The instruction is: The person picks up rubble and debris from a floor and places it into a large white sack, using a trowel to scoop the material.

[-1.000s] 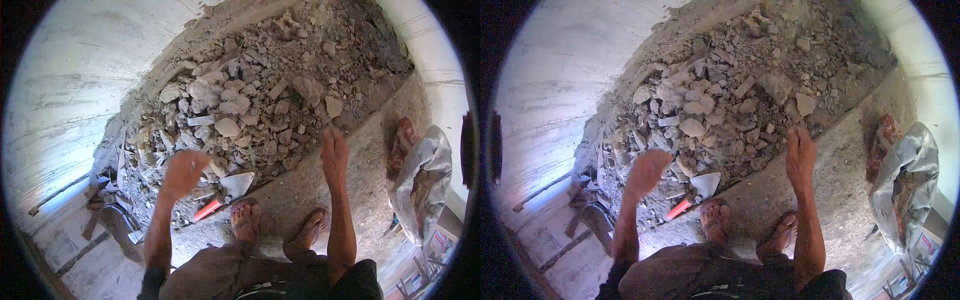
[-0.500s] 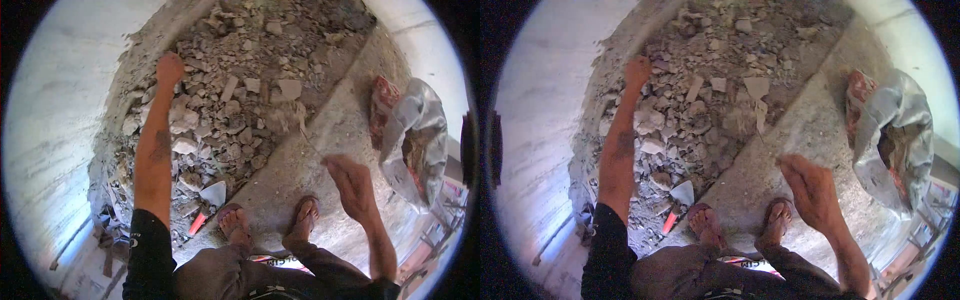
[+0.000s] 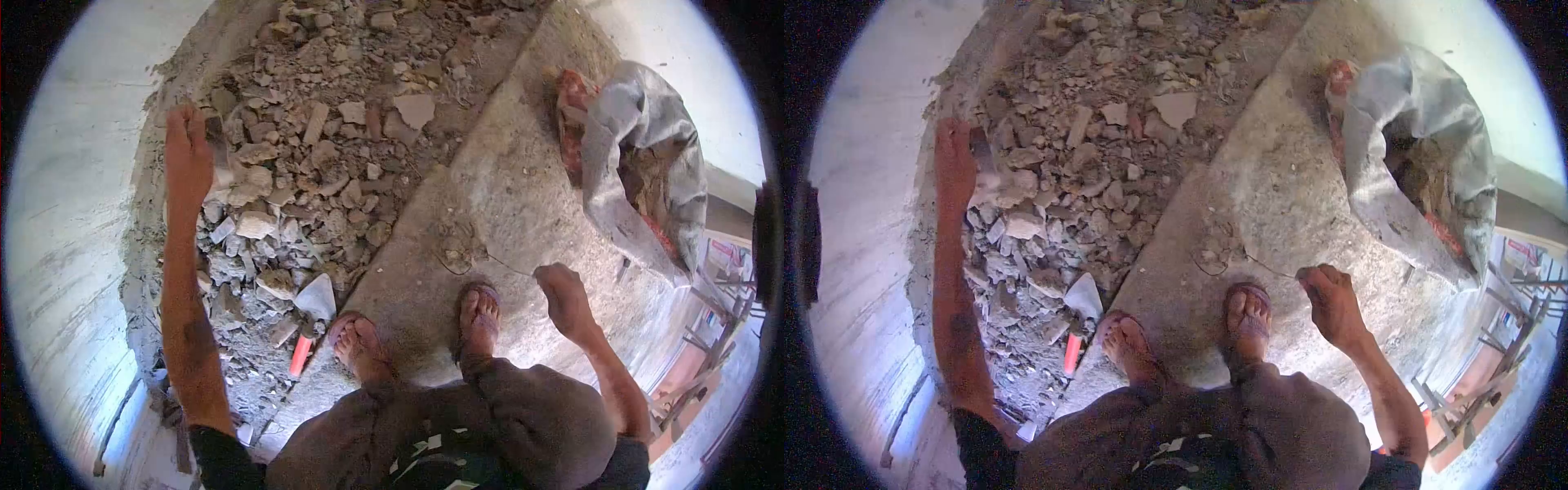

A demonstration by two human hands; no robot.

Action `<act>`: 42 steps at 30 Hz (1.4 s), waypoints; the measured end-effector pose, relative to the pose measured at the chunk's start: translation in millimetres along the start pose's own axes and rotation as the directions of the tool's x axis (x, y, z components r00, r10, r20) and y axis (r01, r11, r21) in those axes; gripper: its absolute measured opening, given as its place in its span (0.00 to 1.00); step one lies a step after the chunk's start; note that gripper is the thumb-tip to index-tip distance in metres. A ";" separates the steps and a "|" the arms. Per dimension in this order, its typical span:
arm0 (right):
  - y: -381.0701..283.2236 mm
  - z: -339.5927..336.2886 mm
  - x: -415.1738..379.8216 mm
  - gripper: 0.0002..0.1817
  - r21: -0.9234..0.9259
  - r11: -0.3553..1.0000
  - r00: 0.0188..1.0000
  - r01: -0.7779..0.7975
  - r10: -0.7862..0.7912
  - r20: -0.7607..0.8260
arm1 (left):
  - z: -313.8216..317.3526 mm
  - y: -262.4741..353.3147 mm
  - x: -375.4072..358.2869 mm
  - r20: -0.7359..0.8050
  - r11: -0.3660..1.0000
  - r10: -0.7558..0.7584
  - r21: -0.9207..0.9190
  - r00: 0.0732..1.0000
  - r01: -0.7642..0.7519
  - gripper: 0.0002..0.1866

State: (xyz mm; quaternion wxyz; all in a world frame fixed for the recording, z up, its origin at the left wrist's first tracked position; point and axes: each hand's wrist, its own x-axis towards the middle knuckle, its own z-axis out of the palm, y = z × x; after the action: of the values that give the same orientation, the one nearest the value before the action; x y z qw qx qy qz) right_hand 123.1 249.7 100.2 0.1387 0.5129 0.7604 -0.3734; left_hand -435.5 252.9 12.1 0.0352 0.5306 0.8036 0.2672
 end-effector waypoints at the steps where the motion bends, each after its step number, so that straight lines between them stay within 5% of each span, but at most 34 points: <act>1: 9.4 6.4 1.4 0.10 0.011 1.000 1.000 -0.010 0.010 -0.002 | -8.0 15.6 -4.3 0.054 1.000 0.028 -0.002 0.998 -0.028 0.15; 2: 18.0 12.2 0.7 0.11 -0.060 0.998 0.999 0.025 -0.028 -0.043 | -12.7 35.0 -6.9 0.066 0.999 0.049 -0.009 0.997 -0.049 0.15; 4: 32.9 26.3 -0.7 0.16 -0.245 0.969 0.993 0.028 -0.055 -0.104 | -9.4 86.6 -6.5 0.355 0.974 -0.053 -0.187 0.933 0.127 0.16; 5: 28.5 30.6 1.1 0.19 -0.101 0.993 0.994 -0.060 0.050 -0.100 | -2.3 119.4 -3.1 0.372 0.971 -0.016 -0.217 0.928 0.104 0.16; 9: 32.6 56.6 -5.0 0.20 -0.155 0.978 0.987 0.141 -0.152 -0.060 | 0.3 289.8 8.4 0.410 0.713 0.082 -0.661 0.908 0.234 0.14; 10: 26.1 53.7 -6.9 0.19 -0.086 0.992 0.995 0.092 -0.095 -0.037 | 5.1 313.1 16.9 0.183 0.857 0.421 -0.402 0.889 -0.323 0.15; 12: 17.1 48.3 -12.5 0.18 0.000 0.999 0.999 0.048 -0.048 -0.019 | -10.8 395.1 27.8 0.234 0.805 0.474 -0.506 0.849 -0.310 0.19; 14: 16.7 40.9 -14.3 0.10 0.125 0.966 0.957 0.225 -0.195 -0.216 | -19.0 444.6 28.4 0.494 0.571 0.231 -0.766 0.838 0.294 0.21; 16: 1.2 6.6 -32.6 0.08 0.228 0.956 0.955 0.184 -0.119 -0.272 | 15.4 437.8 12.7 0.291 0.542 0.404 -0.840 0.867 0.029 0.19; 19: -17.3 -66.3 -77.7 0.07 0.304 0.948 0.931 0.090 0.029 -0.365 | 61.2 418.5 -2.2 -0.070 0.395 0.616 -0.834 0.785 -0.384 0.15; 21: -15.9 -114.9 -115.3 0.09 0.194 0.981 0.899 -0.019 0.101 -0.427 | 53.2 368.7 -0.1 0.215 0.706 0.517 -0.654 0.829 -0.271 0.15; 22: -9.5 -115.7 -129.7 0.09 0.230 0.962 0.687 0.149 0.067 -0.724 | 54.9 340.6 -1.0 0.244 0.751 0.449 -0.625 0.860 -0.214 0.15; 26: 11.4 -202.3 -185.5 0.24 0.071 0.975 0.376 -0.211 0.148 -0.915 | 34.1 245.3 -17.2 0.313 0.853 0.196 -0.522 0.929 -0.005 0.14; 28: -7.2 -229.4 -133.3 0.24 -0.068 0.906 0.385 -0.418 0.109 -0.916 | 19.0 203.0 -33.8 0.289 0.821 0.111 -0.565 0.951 0.076 0.14; 31: -1.5 -231.0 -57.7 0.19 -0.069 0.972 0.648 -0.223 0.094 -0.755 | -14.8 161.7 -55.8 0.290 0.853 -0.153 -0.443 0.945 0.275 0.13; 32: -16.9 -231.7 -28.4 0.18 -0.291 0.888 0.732 -0.357 0.072 -0.678 | -25.0 151.7 -63.5 0.260 0.844 -0.222 -0.431 0.940 0.319 0.13; 36: 77.4 -223.0 83.3 0.16 -0.370 0.903 0.888 -0.220 0.028 -0.459 | -55.9 117.5 -93.4 0.229 0.807 -0.407 -0.364 0.884 0.466 0.12; 38: 148.0 -208.0 137.4 0.17 -0.326 0.818 0.771 -0.475 0.207 -0.602 | -72.1 106.4 -96.3 0.208 0.810 -0.423 -0.349 0.882 0.471 0.12; 40: 129.8 -203.8 146.5 0.18 -0.028 0.853 0.572 -0.521 0.325 -0.753 | -80.3 109.6 -106.9 0.219 0.851 -0.355 -0.326 0.909 0.411 0.11; 42: 150.9 -187.5 163.4 0.18 0.046 0.870 0.540 -0.491 0.345 -0.768 | -81.8 92.4 -124.6 0.195 0.854 -0.339 -0.346 0.920 0.388 0.11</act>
State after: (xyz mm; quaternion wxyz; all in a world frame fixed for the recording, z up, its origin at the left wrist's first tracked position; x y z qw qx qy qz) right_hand 217.6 522.9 67.0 -0.0607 0.7730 0.6314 -0.0128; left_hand -332.1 139.4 96.9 0.2375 0.3678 0.8189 0.3710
